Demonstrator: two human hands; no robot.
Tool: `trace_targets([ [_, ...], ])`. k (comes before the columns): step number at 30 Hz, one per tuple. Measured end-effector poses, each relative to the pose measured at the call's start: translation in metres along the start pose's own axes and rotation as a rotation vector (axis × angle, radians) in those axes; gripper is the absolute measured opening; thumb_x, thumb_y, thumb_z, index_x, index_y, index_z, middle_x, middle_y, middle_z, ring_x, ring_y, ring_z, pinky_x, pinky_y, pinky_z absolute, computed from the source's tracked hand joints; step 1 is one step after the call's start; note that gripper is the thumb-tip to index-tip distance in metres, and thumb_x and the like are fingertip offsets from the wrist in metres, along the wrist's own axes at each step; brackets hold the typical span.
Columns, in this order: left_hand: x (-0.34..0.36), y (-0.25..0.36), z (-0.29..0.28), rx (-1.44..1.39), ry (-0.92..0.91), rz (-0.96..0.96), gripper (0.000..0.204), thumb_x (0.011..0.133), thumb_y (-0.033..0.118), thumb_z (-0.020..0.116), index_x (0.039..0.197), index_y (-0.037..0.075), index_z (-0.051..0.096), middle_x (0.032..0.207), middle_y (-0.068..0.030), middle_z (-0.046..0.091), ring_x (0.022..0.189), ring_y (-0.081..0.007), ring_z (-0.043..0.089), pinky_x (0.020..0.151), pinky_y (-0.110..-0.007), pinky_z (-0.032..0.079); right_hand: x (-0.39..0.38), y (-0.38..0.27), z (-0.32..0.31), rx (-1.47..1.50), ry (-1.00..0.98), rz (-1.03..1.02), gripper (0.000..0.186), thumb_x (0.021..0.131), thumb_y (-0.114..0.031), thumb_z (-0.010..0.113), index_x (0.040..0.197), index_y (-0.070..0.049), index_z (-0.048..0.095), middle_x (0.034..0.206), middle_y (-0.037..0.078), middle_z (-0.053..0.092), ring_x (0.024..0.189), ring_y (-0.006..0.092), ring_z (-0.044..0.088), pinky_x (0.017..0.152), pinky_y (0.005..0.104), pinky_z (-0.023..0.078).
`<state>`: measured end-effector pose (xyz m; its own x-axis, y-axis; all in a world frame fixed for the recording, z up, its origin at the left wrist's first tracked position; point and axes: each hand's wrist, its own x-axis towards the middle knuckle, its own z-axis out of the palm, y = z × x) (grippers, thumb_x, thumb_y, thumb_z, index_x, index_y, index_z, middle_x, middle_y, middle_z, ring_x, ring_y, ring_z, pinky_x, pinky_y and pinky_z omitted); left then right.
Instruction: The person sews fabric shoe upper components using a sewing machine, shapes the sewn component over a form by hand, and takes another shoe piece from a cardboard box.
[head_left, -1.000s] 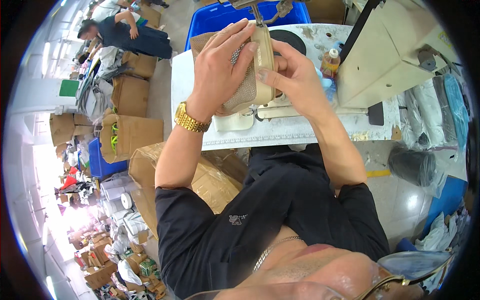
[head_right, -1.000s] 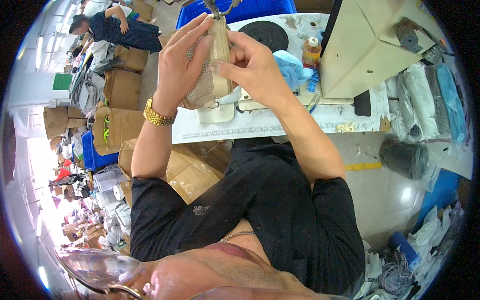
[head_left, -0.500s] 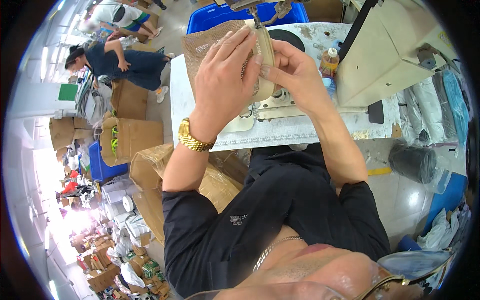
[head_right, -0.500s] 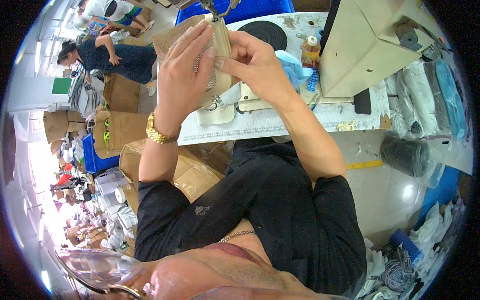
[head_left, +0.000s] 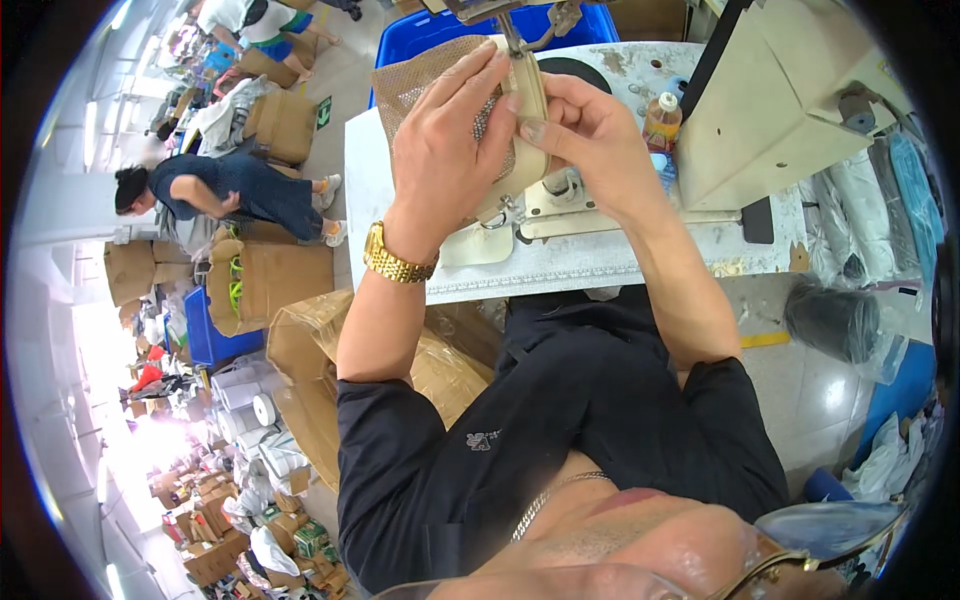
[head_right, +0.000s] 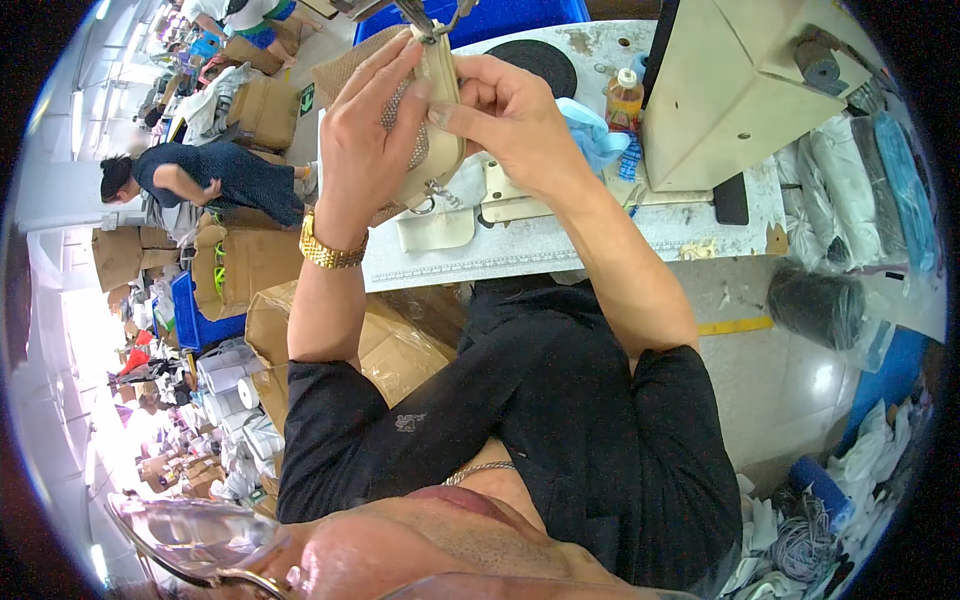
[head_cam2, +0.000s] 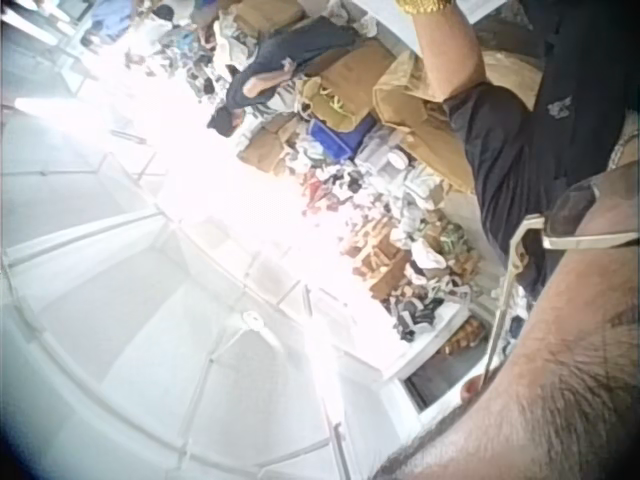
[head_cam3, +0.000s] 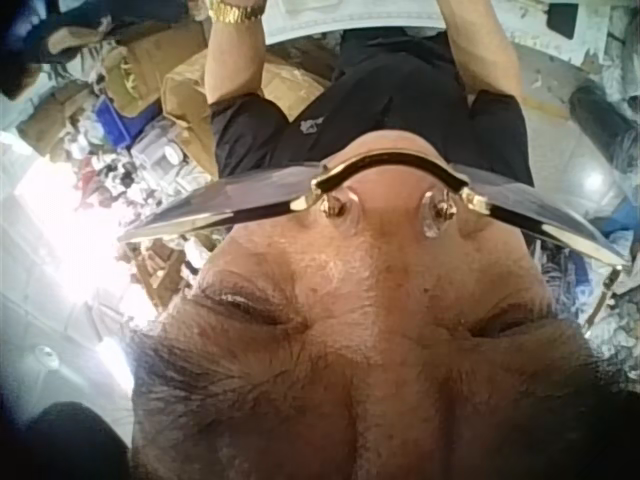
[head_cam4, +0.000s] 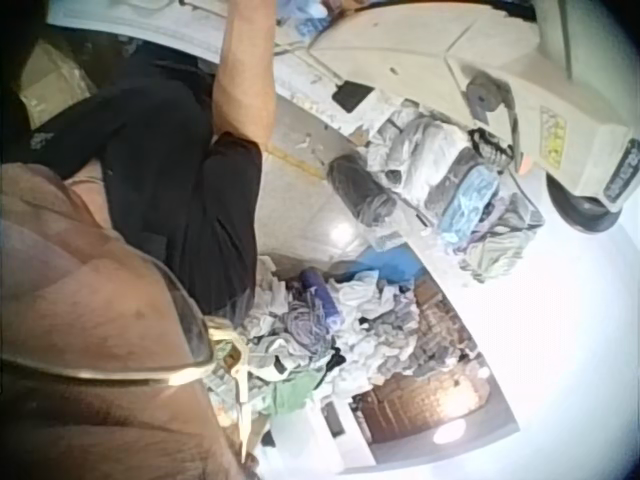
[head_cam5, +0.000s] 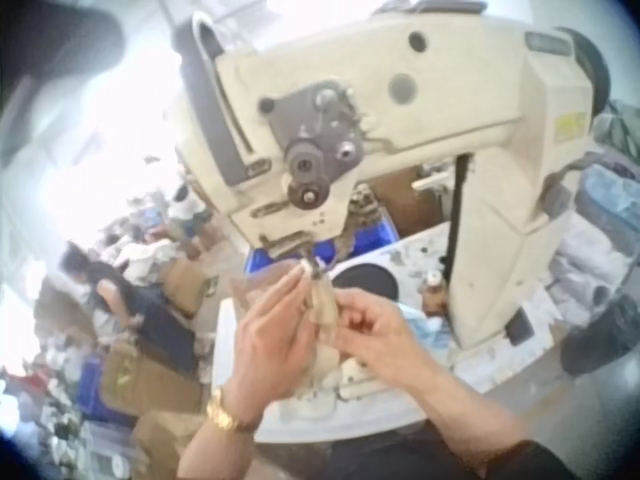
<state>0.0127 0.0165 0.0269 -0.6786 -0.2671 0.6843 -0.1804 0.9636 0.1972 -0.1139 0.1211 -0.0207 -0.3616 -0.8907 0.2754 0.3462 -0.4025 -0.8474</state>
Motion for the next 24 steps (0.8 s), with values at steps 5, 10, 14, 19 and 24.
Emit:
trace_targets([
  [5,0.005,0.0,0.002,-0.003,-0.002,-0.018,0.031,0.086,0.017,0.064,0.113,0.003,0.067,0.118,-0.0131,0.065,0.102,-0.0297,0.064,0.086,-0.037,0.052,0.004,0.003,-0.004,-0.018,0.015,0.008,0.035,0.085,-0.006,0.069,0.117,0.001,0.06,0.076,-0.001,0.06,0.063,0.0047,0.054,0.055,0.0188,0.046],
  [10,0.011,-0.011,0.006,-0.016,0.004,-0.003,0.031,0.085,0.018,0.065,0.113,0.003,0.067,0.117,-0.0127,0.065,0.104,-0.0302,0.063,0.088,-0.038,0.051,0.01,0.009,-0.007,0.025,0.002,-0.045,0.031,0.086,-0.009,0.069,0.115,0.001,0.061,0.079,0.0,0.062,0.066,0.0044,0.056,0.056,0.0186,0.046],
  [14,0.0,0.002,-0.002,0.119,-0.026,0.089,0.032,0.083,0.017,0.067,0.113,0.003,0.067,0.117,-0.0121,0.065,0.108,-0.0302,0.061,0.09,-0.039,0.049,0.003,0.003,-0.008,0.0,0.003,0.011,0.031,0.088,-0.011,0.068,0.115,0.001,0.061,0.087,0.003,0.066,0.073,0.0068,0.062,0.062,0.0203,0.052],
  [19,-0.01,-0.002,0.0,0.064,0.034,0.129,0.035,0.082,0.016,0.068,0.114,0.003,0.066,0.119,-0.0121,0.064,0.11,-0.0308,0.06,0.093,-0.039,0.048,-0.002,0.01,-0.012,0.157,-0.073,0.079,0.029,0.089,-0.013,0.067,0.114,0.001,0.061,0.096,0.007,0.069,0.083,0.0111,0.067,0.072,0.0246,0.057],
  [24,-0.006,-0.005,0.002,0.02,0.037,0.117,0.034,0.082,0.015,0.067,0.114,0.003,0.067,0.119,-0.0135,0.064,0.108,-0.0309,0.061,0.092,-0.039,0.049,0.003,0.012,-0.015,0.146,-0.073,0.033,0.029,0.089,-0.012,0.067,0.113,0.002,0.061,0.096,0.006,0.069,0.082,0.0101,0.066,0.072,0.0241,0.055],
])
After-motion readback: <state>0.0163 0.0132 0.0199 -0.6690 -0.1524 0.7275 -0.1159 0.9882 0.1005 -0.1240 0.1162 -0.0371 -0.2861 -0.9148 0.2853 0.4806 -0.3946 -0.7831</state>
